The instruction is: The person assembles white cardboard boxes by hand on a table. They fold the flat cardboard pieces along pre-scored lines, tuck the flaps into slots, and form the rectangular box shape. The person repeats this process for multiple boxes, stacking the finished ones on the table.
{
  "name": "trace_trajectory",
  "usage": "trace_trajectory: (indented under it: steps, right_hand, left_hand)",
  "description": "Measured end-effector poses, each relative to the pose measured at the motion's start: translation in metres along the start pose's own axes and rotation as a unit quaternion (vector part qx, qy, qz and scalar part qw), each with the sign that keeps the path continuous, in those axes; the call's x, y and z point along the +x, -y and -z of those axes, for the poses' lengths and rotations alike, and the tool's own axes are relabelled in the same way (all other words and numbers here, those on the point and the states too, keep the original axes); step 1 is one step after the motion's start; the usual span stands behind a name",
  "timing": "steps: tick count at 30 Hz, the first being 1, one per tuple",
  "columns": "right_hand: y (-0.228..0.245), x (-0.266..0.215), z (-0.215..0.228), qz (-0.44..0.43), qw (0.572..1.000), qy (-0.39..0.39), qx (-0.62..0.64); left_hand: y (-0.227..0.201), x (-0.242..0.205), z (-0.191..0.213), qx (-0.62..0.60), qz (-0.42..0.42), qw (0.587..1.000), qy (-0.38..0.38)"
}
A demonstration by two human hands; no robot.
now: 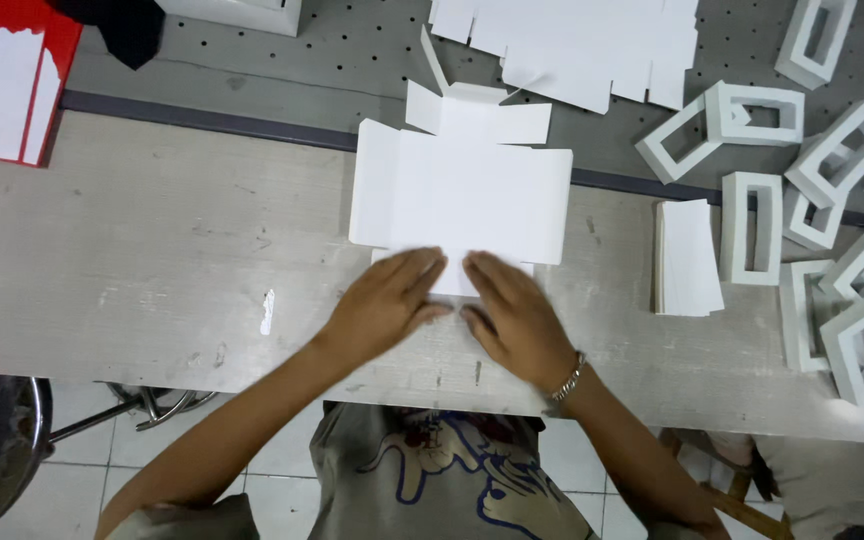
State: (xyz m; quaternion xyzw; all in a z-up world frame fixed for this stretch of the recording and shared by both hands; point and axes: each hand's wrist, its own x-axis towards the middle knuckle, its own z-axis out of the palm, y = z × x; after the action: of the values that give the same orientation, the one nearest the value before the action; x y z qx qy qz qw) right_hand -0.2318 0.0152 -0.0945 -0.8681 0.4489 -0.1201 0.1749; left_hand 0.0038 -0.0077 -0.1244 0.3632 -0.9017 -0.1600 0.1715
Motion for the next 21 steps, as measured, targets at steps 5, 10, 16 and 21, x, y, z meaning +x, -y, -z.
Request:
trace_trajectory:
  steps: [5, 10, 16, 21]
  right_hand:
    - [-0.016, 0.012, -0.003, 0.012, 0.997, 0.011, -0.082]
    - [-0.027, 0.037, 0.010, 0.001, 0.989, 0.101, -0.103]
    - [-0.021, 0.072, 0.057, -0.160, 0.973, 0.162, 0.032]
    - [-0.029, 0.080, 0.056, -0.155, 0.985, 0.056, -0.043]
  left_hand:
    - [0.008, 0.013, 0.013, 0.095, -0.067, 0.993, -0.022]
    - [0.012, 0.028, 0.023, 0.091, -0.086, 0.992, 0.003]
    - [0.024, 0.070, 0.048, -0.003, 0.047, 0.989, 0.138]
    - [0.030, 0.091, 0.056, -0.028, 0.114, 0.983, 0.144]
